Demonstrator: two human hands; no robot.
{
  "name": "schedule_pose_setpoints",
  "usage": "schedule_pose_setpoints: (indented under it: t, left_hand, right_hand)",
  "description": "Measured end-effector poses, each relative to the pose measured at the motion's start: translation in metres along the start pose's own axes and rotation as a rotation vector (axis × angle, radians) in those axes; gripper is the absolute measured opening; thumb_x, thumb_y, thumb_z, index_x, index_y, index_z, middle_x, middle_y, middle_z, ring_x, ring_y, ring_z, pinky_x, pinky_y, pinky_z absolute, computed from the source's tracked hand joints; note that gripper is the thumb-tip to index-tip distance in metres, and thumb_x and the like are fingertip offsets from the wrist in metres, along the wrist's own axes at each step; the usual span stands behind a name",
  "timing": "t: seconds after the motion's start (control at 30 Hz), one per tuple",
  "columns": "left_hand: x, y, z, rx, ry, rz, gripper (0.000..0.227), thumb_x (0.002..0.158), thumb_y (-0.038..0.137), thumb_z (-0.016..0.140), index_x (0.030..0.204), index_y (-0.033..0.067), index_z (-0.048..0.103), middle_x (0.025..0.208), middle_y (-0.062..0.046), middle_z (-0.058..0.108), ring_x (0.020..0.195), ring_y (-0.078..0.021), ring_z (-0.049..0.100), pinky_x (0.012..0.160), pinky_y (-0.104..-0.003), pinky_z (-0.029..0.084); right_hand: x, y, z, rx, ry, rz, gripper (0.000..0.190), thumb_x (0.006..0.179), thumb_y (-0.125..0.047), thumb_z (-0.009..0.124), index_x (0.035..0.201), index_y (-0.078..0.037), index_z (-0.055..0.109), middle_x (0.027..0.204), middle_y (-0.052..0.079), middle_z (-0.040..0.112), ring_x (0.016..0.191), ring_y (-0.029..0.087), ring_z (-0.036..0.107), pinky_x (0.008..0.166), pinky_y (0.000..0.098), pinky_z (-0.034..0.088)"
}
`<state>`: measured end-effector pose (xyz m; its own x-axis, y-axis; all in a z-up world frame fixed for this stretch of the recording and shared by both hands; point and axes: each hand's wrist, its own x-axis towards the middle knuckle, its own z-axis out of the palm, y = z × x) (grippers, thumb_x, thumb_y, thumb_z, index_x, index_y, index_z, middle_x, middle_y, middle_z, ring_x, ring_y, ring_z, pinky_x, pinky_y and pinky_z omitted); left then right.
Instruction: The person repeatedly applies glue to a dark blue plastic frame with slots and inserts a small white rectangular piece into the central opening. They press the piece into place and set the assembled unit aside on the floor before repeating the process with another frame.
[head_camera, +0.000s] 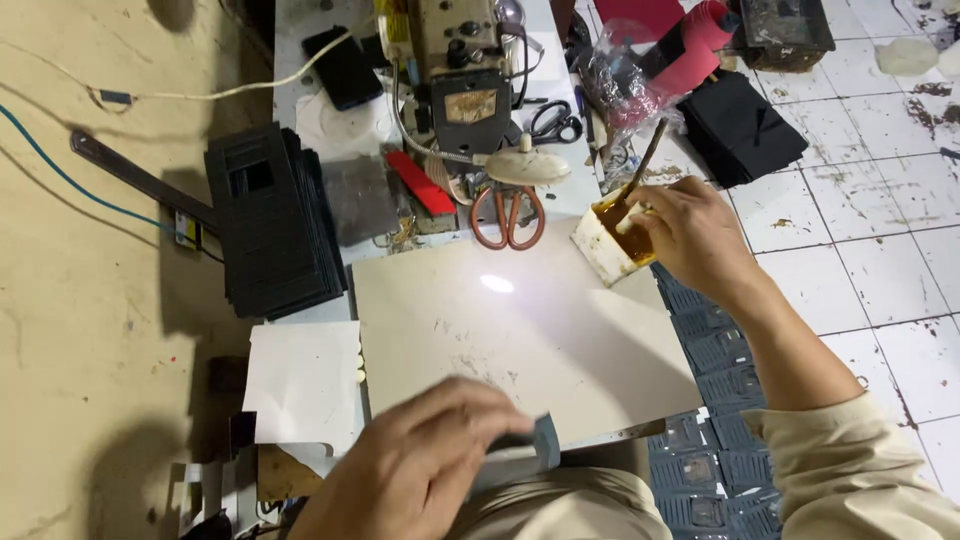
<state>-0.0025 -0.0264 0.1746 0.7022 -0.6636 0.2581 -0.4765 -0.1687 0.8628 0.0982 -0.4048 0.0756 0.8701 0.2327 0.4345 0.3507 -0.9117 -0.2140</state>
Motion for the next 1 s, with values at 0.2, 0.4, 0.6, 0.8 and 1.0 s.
schedule_pose_setpoints:
  t: [0.2, 0.4, 0.6, 0.8, 1.0]
  left_hand:
    - [0.050, -0.101, 0.013, -0.037, -0.090, -0.216, 0.016, 0.097, 0.001, 0.060, 0.108, 0.0056, 0.071, 0.103, -0.008, 0.072, 0.089, -0.0201, 0.075, 0.081, -0.030, 0.061]
    - [0.039, -0.146, 0.029, 0.298, 0.091, -0.280, 0.028, 0.093, 0.001, 0.060, 0.117, 0.0080, 0.072, 0.112, -0.008, 0.074, 0.095, -0.0218, 0.074, 0.085, -0.034, 0.059]
    - [-0.039, -0.155, 0.056, 0.567, 0.326, -0.219, 0.032, 0.094, 0.013, 0.067, 0.125, 0.0033, 0.065, 0.119, -0.015, 0.072, 0.112, -0.0296, 0.067, 0.095, -0.040, 0.054]
    - [-0.080, -0.149, 0.085, 0.532, 0.418, -0.372, 0.051, 0.087, 0.017, 0.074, 0.134, 0.0029, 0.059, 0.126, -0.020, 0.066, 0.124, -0.0370, 0.059, 0.103, -0.047, 0.049]
    - [-0.084, -0.149, 0.080, 0.504, 0.417, -0.253, 0.066, 0.092, 0.022, 0.079, 0.145, 0.0026, 0.047, 0.135, -0.017, 0.063, 0.130, -0.0316, 0.059, 0.116, -0.045, 0.045]
  right_hand:
    - [0.009, -0.003, -0.008, -0.041, -0.092, 0.033, 0.022, 0.095, -0.017, 0.070, 0.114, -0.006, 0.074, 0.098, 0.012, 0.077, 0.098, 0.030, 0.066, 0.089, 0.0412, 0.050]
    - [0.007, 0.000, -0.019, -0.039, -0.172, 0.032, 0.023, 0.096, -0.018, 0.069, 0.114, -0.006, 0.074, 0.092, 0.011, 0.076, 0.099, 0.030, 0.066, 0.088, 0.0411, 0.052]
    - [0.009, 0.002, -0.050, 0.084, -0.246, 0.258, 0.026, 0.098, -0.023, 0.067, 0.119, -0.010, 0.075, 0.095, 0.014, 0.073, 0.079, 0.027, 0.068, 0.070, 0.0407, 0.057]
    - [0.006, 0.011, -0.047, 0.116, -0.432, 0.244, 0.030, 0.095, -0.019, 0.069, 0.122, -0.008, 0.072, 0.104, 0.015, 0.072, 0.077, 0.026, 0.070, 0.068, 0.0390, 0.056]
    - [0.003, -0.089, -0.027, 0.853, -0.347, -0.056, 0.016, 0.095, -0.001, 0.060, 0.108, -0.010, 0.065, 0.111, 0.005, 0.073, 0.103, 0.014, 0.072, 0.080, 0.0296, 0.057]
